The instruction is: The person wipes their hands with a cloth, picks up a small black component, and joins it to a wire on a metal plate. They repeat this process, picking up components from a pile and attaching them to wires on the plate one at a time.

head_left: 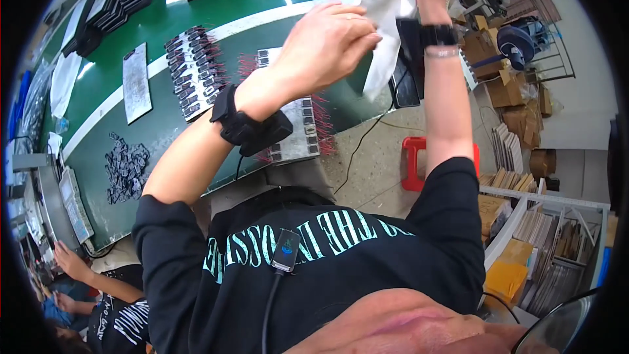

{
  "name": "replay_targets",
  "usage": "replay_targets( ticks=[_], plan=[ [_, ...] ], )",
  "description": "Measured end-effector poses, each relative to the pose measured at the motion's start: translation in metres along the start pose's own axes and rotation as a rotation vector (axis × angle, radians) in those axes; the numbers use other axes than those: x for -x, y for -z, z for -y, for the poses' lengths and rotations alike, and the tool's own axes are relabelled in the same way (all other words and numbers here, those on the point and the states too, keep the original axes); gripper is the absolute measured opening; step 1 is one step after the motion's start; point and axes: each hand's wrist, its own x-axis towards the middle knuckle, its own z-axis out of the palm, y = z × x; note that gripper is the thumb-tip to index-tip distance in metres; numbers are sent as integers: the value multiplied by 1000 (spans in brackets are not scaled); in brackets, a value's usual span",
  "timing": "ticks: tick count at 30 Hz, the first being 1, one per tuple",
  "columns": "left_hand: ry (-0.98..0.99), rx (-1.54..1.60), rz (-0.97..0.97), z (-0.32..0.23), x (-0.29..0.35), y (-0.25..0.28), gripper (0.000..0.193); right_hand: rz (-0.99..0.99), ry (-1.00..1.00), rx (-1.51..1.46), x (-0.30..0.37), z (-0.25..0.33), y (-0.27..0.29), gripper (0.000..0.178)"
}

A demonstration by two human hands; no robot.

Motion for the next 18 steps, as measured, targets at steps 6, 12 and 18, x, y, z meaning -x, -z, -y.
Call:
replay_targets(
  ticks=[6, 12, 18],
  plan=[
    [206, -248, 229, -19, 10, 39, 32, -493, 808, 814, -116, -89, -20, 43],
    [117, -177, 360, -41, 38, 56, 37, 483, 552, 626, 42, -64, -50, 37],
    [-76, -202, 523, -71, 65, 59, 21, 1642, -300, 654, 171, -10, -54, 29]
  ],
)
